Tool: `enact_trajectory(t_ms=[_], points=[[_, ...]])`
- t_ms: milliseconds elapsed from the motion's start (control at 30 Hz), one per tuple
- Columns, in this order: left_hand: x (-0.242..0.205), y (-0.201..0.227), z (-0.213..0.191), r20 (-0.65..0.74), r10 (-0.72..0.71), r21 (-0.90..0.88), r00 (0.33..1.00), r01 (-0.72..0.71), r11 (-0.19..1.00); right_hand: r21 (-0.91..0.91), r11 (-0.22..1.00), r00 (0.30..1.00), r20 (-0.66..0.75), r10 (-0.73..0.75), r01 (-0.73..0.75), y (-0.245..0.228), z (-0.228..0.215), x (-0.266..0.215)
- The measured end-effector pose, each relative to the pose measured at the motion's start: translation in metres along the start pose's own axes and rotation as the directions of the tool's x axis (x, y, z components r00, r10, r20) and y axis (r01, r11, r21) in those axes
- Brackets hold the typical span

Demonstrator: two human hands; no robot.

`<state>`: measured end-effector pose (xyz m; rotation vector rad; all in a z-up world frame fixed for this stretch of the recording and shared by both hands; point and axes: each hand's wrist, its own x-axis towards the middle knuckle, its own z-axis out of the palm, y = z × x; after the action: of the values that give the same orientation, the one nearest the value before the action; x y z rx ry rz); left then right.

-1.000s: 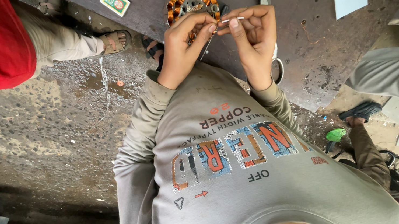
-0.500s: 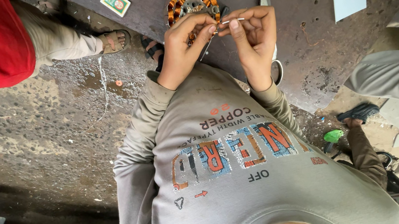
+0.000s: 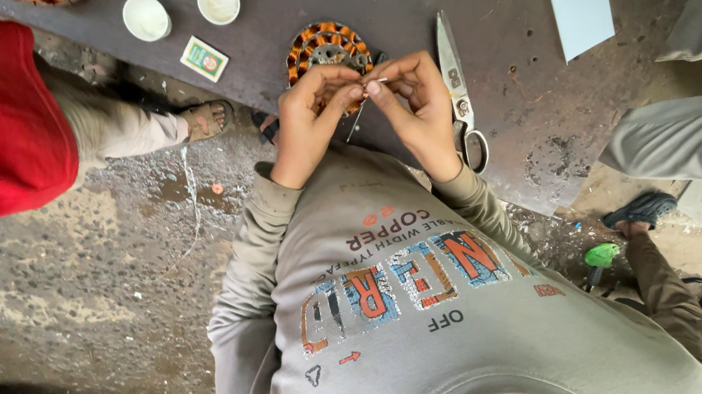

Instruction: The person assembles small white rectangular pieces onto circular orange and black patterned components using scissors and a small metal tool. They cut the pieces, insert them into slots on the component, and adjust them with the tool.

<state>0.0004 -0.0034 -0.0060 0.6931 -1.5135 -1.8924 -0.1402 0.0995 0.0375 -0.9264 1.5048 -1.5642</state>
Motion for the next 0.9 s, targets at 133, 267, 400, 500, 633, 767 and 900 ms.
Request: enact_trajectory(t_ms=[133,267,400,500,633,767,900], points=[[-0.002,0.005,-0.008,0.06,0.008,0.263,0.998,-0.024,0.964,-0.004,1.0,1.0,-0.03,0.01,-0.011,0.004,0.0,0.003],[-0.003,0.007,-0.01,0.103,0.014,0.303,0.995,-0.045,0.952,-0.085,0.996,1.0,-0.017,0.014,-0.015,0.006,0.001,0.002],[-0.001,0.004,-0.01,0.104,-0.017,0.301,0.994,-0.015,0.954,-0.135,0.991,1.0,-0.025,0.011,-0.015,0.01,0.002,0.001],[-0.001,0.002,-0.01,0.099,-0.063,0.219,0.993,0.04,0.975,-0.19,0.982,0.999,-0.039,0.004,-0.011,0.013,0.002,0.002],[-0.001,0.003,-0.013,0.102,-0.008,0.27,0.995,-0.02,0.963,-0.217,0.976,1.0,-0.002,-0.012,0.012,0.017,-0.001,0.005],[-0.002,0.006,-0.015,0.119,0.082,0.387,0.99,-0.122,0.914,-0.247,0.969,0.999,0.04,0.0,0.01,0.021,-0.001,0.006],[-0.004,0.008,-0.015,0.146,0.032,0.363,0.989,-0.084,0.928,-0.201,0.979,1.0,0.008,-0.023,0.024,0.023,0.0,0.007]])
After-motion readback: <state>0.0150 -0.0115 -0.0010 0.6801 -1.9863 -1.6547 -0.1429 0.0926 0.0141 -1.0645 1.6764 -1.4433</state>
